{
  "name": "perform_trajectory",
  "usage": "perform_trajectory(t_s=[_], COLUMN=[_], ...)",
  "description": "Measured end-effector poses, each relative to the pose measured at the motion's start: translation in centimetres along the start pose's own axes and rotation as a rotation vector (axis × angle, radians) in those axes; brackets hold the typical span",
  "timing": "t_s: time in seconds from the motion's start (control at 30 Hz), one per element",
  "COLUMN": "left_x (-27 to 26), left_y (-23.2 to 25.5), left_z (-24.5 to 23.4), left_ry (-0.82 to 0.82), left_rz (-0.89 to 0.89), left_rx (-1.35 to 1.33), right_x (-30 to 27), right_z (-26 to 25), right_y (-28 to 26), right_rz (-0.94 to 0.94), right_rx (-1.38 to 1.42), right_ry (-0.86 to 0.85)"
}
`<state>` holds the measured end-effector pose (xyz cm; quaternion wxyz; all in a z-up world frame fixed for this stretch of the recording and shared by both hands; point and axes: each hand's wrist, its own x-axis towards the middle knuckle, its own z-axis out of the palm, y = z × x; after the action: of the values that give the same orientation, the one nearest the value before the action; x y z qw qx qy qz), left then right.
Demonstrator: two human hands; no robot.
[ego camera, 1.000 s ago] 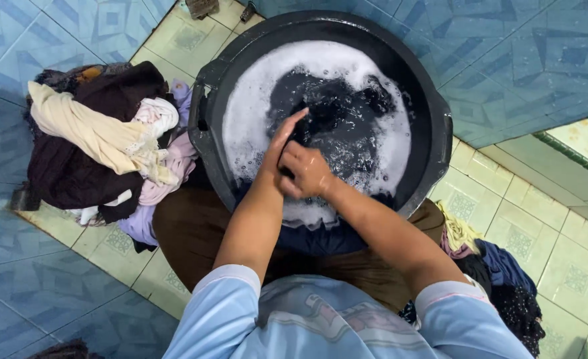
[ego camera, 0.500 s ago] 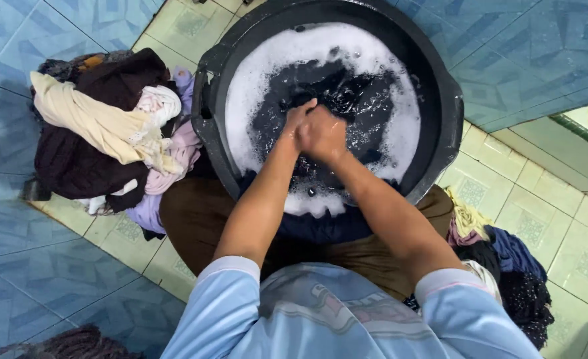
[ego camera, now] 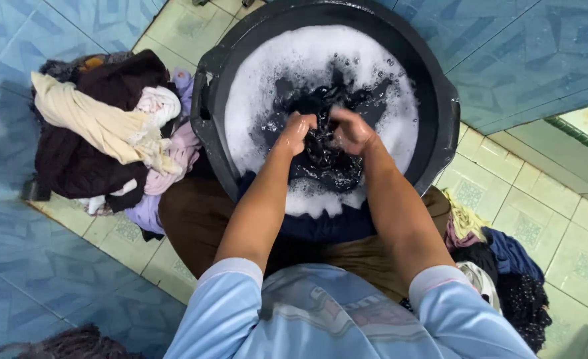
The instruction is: The person washes clothes by hand in a basin of soapy water, scrubbing and wringing out several garments one by one. They process a light-colored shirt, a black garment, and a patterned piece, placing each on the floor after washing.
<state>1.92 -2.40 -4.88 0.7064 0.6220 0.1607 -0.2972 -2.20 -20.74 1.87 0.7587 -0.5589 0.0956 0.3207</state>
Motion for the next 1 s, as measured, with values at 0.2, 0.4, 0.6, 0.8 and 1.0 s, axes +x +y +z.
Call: perform_trajectory(t_s=[0.2, 0.4, 0.6, 0.8, 1.0], left_x=[-6.9, 2.8, -2.7, -4.0, -0.7], left_y=[6.1, -1.4, 1.4, 5.0, 2.5], left_z=[2.8, 3.0, 4.4, 3.1, 1.3], left_ry=[-0.322, 0.062, -0.210, -0.243, -0.056], left_rz=[-0.119, -0.162, -0.083, -0.092, 0.219], left_rx=[-0.319, -0.209, -0.083, -0.337, -0.254], right_x=[-2.3, -2.4, 0.2, 0.3, 0.6], right_z=[4.0, 8.2, 5.0, 2.6, 0.7], right_y=[-6.8, -6.4, -6.4, -4.4, -4.0], right_rz=[-0.263, -0.627, -0.382, -0.579, -0.419], right_rx=[0.523, -0.564, -0.817, -1.153, -0.633], right_ry=[0.199, 0.641, 0.992, 0.474, 0.274])
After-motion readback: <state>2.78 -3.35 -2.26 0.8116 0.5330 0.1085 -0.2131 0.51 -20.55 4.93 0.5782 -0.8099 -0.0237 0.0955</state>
